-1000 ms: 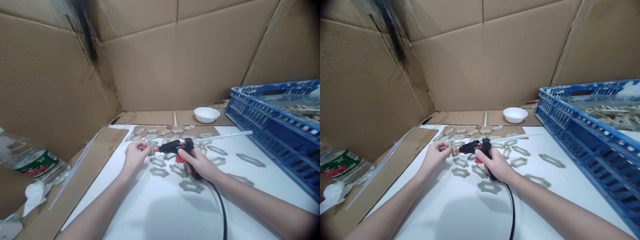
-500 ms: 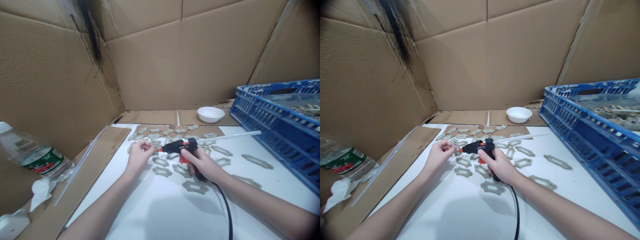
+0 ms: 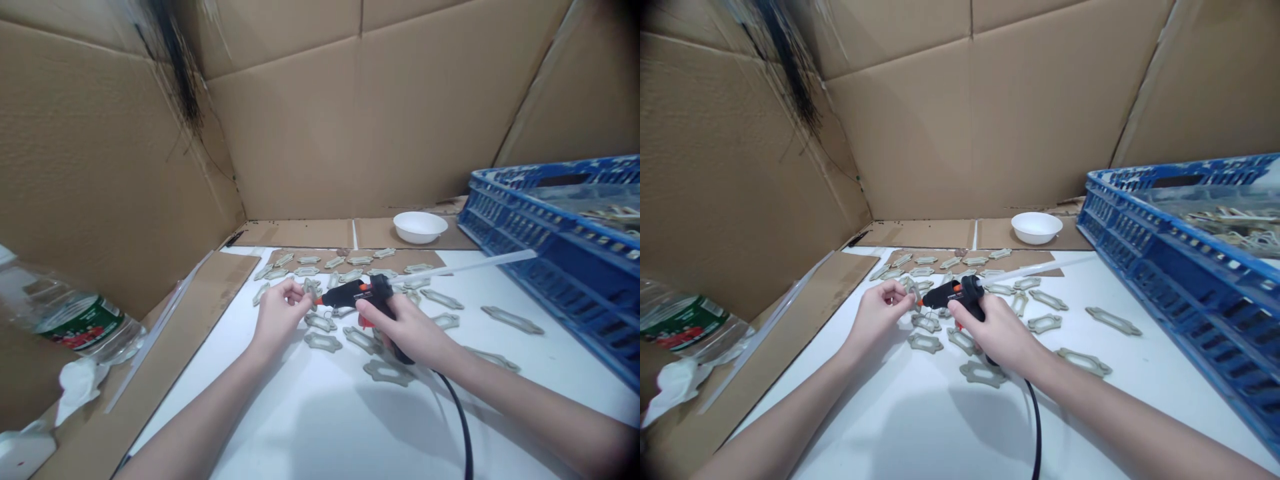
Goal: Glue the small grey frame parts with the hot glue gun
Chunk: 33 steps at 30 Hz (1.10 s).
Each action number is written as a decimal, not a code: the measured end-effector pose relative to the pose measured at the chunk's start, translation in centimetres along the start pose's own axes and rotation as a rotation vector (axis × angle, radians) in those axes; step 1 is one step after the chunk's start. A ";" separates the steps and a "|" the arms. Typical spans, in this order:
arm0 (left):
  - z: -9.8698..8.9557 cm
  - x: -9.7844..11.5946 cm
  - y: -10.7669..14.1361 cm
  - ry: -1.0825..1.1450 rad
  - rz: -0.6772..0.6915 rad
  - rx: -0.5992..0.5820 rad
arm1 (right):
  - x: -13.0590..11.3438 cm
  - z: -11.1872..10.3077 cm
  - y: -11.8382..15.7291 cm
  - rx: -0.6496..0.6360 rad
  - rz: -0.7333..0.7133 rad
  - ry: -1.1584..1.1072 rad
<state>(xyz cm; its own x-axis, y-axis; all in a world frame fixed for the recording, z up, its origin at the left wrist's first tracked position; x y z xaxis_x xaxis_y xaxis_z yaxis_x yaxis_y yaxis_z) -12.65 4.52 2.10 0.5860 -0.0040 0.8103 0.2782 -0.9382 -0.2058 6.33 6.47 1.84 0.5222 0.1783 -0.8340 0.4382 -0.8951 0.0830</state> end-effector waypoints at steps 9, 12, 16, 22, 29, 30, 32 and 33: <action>-1.5 0.6 -0.2 0.045 0.029 0.101 | 0.5 -0.8 -0.4 0.105 0.017 0.000; -1.7 0.5 -0.4 0.099 0.008 0.088 | 0.9 -1.5 -0.7 0.187 0.016 -0.147; -1.5 0.2 -0.6 0.163 -0.012 0.067 | 1.5 -1.6 -1.0 0.260 -0.067 -0.306; -1.6 -0.5 -1.0 0.199 -0.008 0.074 | 3.3 -1.6 -1.0 0.406 -0.111 -0.427; -2.6 -3.6 -2.9 0.114 -0.058 0.105 | 4.3 -2.2 -1.0 0.507 -0.136 -0.402; -3.4 -4.3 -3.5 0.090 -0.073 0.139 | 4.3 -2.2 -1.0 0.510 -0.140 -0.386; -5.5 -5.9 -4.8 0.052 -0.100 0.219 | 4.4 -2.1 -1.0 0.512 -0.152 -0.365; -6.7 -6.7 -5.6 0.030 -0.123 0.253 | 4.3 -2.1 -1.0 0.509 -0.161 -0.358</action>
<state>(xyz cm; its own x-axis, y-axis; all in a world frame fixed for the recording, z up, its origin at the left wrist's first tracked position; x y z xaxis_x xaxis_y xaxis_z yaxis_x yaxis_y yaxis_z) -23.25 7.44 1.49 0.5142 0.0912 0.8528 0.5296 -0.8159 -0.2320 9.71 8.99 -0.72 0.1642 0.2578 -0.9521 0.0423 -0.9662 -0.2543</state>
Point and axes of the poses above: each hand's wrist, its own y-axis away from the middle knuckle, its own z-axis out of the palm, x = y × z, the point moved 6 cm from there along -y, towards the middle knuckle
